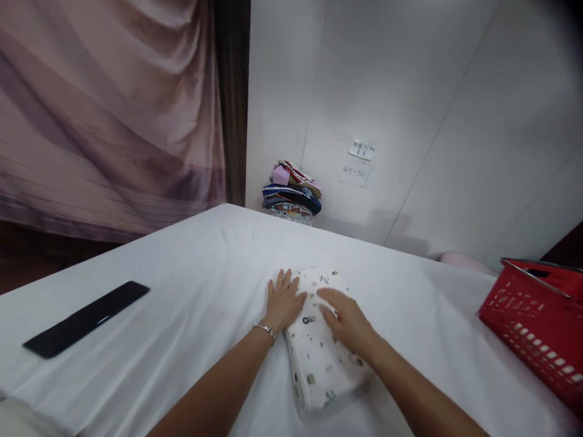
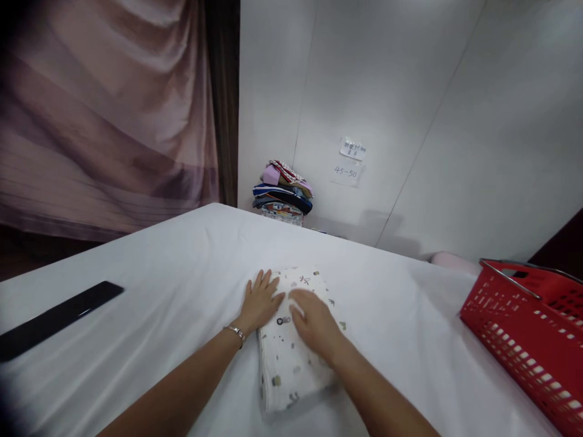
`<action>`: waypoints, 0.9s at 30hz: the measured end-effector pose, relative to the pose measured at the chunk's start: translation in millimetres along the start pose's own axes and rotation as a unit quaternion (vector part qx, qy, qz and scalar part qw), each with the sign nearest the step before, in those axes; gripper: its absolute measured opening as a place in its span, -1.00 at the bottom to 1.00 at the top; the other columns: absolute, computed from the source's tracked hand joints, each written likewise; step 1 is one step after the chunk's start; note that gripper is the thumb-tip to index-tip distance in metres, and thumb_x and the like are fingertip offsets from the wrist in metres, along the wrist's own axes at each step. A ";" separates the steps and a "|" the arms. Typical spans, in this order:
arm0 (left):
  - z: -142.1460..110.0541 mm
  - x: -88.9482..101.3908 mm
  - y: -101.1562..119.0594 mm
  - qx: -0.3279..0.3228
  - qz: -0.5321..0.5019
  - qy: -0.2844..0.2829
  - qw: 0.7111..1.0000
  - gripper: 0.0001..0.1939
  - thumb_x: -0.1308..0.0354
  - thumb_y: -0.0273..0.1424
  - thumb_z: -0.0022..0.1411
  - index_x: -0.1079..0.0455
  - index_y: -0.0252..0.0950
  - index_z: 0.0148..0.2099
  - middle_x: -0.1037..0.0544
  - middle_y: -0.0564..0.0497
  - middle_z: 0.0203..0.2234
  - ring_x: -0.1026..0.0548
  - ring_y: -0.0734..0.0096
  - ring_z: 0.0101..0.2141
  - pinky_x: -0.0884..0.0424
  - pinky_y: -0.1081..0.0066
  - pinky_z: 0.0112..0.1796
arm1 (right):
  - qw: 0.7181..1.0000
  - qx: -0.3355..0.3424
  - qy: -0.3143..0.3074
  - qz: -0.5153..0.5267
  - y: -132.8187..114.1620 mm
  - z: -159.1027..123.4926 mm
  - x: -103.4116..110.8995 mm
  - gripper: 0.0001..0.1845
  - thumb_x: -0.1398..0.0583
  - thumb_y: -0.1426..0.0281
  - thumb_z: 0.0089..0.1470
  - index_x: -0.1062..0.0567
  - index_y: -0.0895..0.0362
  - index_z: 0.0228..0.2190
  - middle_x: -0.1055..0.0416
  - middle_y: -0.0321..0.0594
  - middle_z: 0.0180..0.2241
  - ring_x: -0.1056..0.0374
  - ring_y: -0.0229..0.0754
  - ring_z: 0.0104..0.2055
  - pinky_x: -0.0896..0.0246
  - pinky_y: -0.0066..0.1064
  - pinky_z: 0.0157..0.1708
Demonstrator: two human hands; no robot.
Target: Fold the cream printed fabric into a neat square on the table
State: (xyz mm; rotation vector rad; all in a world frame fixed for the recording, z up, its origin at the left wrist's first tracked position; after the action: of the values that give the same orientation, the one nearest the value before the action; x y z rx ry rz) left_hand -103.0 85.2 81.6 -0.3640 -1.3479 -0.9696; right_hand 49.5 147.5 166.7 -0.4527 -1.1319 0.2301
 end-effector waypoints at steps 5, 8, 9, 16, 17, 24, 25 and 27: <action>-0.3 -0.6 -1.7 0.020 0.005 -0.012 1.000 -0.41 0.26 -0.10 0.26 0.02 -0.22 0.27 0.07 0.00 0.27 0.24 0.17 0.25 0.17 -0.03 0.15 | 0.989 -0.070 -0.036 -0.123 57.7 71.4 -27.6 -0.45 0.07 0.38 0.14 -0.11 0.27 0.16 0.03 -0.04 0.22 0.22 -0.10 0.27 0.21 -0.19 0.18; -0.6 -0.7 -3.3 0.038 0.011 -0.023 0.999 -0.36 0.29 -0.10 0.25 0.10 -0.31 0.29 0.09 -0.01 0.27 0.24 0.20 0.25 0.15 -0.02 0.16 | 0.970 -0.129 -0.107 -0.177 84.6 89.0 -51.1 -0.38 0.09 0.23 0.17 -0.03 0.27 0.19 0.15 -0.07 0.26 0.35 -0.06 0.30 0.40 -0.11 0.19; -0.8 -0.7 -3.5 0.041 0.011 -0.026 0.999 -0.35 0.29 -0.10 0.25 0.09 -0.32 0.29 0.10 -0.01 0.27 0.24 0.20 0.25 0.14 -0.02 0.16 | 0.963 -0.150 -0.127 -0.186 92.1 90.8 -57.2 -0.35 0.12 0.18 0.17 -0.01 0.26 0.20 0.17 -0.08 0.26 0.37 -0.06 0.30 0.45 -0.09 0.19; -1.4 -2.3 -3.8 0.043 0.003 -0.029 0.999 -0.37 0.27 -0.12 0.24 0.07 -0.31 0.28 0.09 -0.01 0.27 0.25 0.19 0.25 0.12 -0.04 0.15 | 0.950 -0.175 -0.169 -0.198 117.7 92.3 -69.6 -0.28 0.21 0.05 0.17 0.10 0.19 0.23 0.25 -0.13 0.28 0.41 -0.09 0.30 0.49 -0.11 0.18; -1.4 -2.5 -3.7 0.044 0.000 -0.030 0.999 -0.37 0.26 -0.13 0.24 0.07 -0.31 0.28 0.09 -0.01 0.27 0.25 0.19 0.25 0.12 -0.04 0.15 | 0.951 -0.171 -0.160 -0.200 118.9 92.3 -68.6 -0.28 0.22 0.05 0.17 0.12 0.19 0.23 0.25 -0.13 0.28 0.43 -0.09 0.30 0.49 -0.10 0.18; -1.5 -0.4 -3.3 0.042 -0.012 -0.036 0.998 -0.38 0.24 -0.15 0.24 0.07 -0.30 0.27 0.09 -0.02 0.27 0.23 0.20 0.25 0.08 -0.03 0.14 | 0.956 -0.200 -0.168 -0.134 122.3 95.3 -68.9 -0.29 0.12 0.05 0.14 0.04 0.17 0.22 0.23 -0.14 0.28 0.38 -0.08 0.30 0.43 -0.05 0.18; -1.4 -0.3 -3.6 0.040 -0.014 -0.037 0.998 -0.38 0.24 -0.14 0.24 0.07 -0.30 0.27 0.09 -0.02 0.27 0.23 0.20 0.25 0.08 -0.03 0.14 | 0.957 -0.203 -0.164 -0.128 121.8 94.9 -65.7 -0.28 0.13 0.05 0.14 0.05 0.18 0.22 0.23 -0.13 0.28 0.38 -0.08 0.30 0.41 -0.07 0.19; -1.0 -0.5 -4.2 0.038 -0.018 -0.038 0.998 -0.38 0.24 -0.14 0.24 0.07 -0.30 0.27 0.09 -0.02 0.27 0.23 0.20 0.25 0.08 -0.03 0.14 | 0.963 -0.212 -0.129 -0.107 121.7 88.7 -54.3 -0.29 0.13 0.07 0.15 0.05 0.19 0.22 0.27 -0.13 0.28 0.40 -0.10 0.30 0.38 -0.15 0.20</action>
State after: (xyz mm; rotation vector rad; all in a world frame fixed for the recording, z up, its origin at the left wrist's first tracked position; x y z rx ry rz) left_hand -105.5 82.2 79.6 -0.3218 -1.4598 -0.9401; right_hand -47.6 254.2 97.3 -0.6853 -1.4830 -0.1535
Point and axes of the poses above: each hand's wrist, its own z-axis towards the middle knuckle, its own x-axis out of the back of the hand, y = z × x, the point moved 5 cm from there along z, towards the middle knuckle
